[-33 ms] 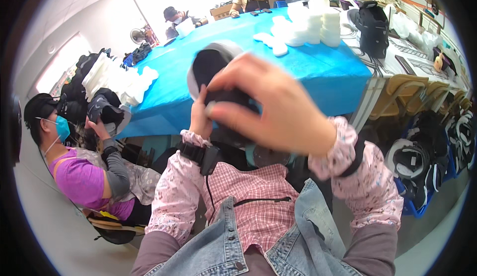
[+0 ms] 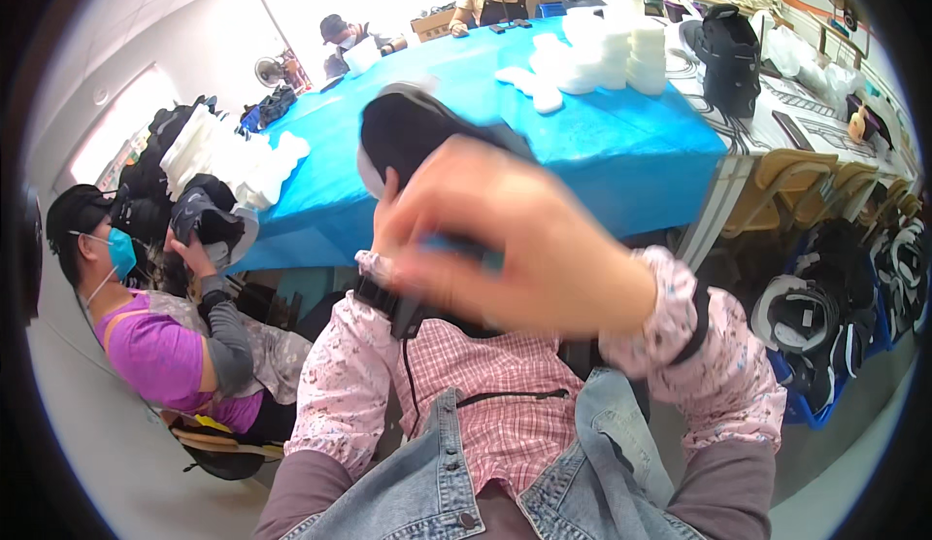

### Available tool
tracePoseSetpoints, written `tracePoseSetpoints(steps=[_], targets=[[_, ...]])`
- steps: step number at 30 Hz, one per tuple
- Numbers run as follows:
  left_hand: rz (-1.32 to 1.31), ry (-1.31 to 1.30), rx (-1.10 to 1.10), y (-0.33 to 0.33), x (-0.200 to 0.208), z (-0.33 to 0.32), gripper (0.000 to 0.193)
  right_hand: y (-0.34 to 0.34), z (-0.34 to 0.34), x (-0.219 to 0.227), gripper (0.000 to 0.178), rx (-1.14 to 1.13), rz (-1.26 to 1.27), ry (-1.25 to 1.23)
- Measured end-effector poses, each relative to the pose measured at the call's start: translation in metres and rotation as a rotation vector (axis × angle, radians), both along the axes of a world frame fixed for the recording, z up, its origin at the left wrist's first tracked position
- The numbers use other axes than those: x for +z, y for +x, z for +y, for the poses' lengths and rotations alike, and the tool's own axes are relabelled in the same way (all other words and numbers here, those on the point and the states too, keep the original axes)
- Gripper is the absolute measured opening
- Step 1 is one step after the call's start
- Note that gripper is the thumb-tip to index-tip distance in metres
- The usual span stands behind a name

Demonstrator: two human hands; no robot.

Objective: Manually assembling and inspecting foam and fabric shoe components at a production table.

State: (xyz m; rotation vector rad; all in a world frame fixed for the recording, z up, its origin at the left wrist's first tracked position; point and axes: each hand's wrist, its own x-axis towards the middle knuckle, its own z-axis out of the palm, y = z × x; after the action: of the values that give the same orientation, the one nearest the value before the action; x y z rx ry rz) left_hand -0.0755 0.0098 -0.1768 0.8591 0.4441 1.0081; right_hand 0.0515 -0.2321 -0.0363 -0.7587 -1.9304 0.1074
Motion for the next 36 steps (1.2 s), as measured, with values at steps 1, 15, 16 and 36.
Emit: tracePoseSetpoints(steps=[1,15,16,36], targets=[[-0.065,-0.083,-0.025,-0.006,-0.017,0.031,0.046,-0.012,-0.007,0.005,0.024,0.279,0.009,-0.144],[0.249,-0.089,-0.141,0.071,-0.042,0.096,0.065,-0.016,0.030,-0.020,0.012,0.627,0.546,-0.031],[0.218,-0.186,-0.318,0.064,-0.039,0.099,0.071,-0.006,0.043,-0.016,0.014,0.633,0.534,-0.034],[1.305,1.690,0.169,0.077,-0.033,0.130,0.065,0.110,0.308,-0.181,0.049,-0.600,-0.526,-0.041]])
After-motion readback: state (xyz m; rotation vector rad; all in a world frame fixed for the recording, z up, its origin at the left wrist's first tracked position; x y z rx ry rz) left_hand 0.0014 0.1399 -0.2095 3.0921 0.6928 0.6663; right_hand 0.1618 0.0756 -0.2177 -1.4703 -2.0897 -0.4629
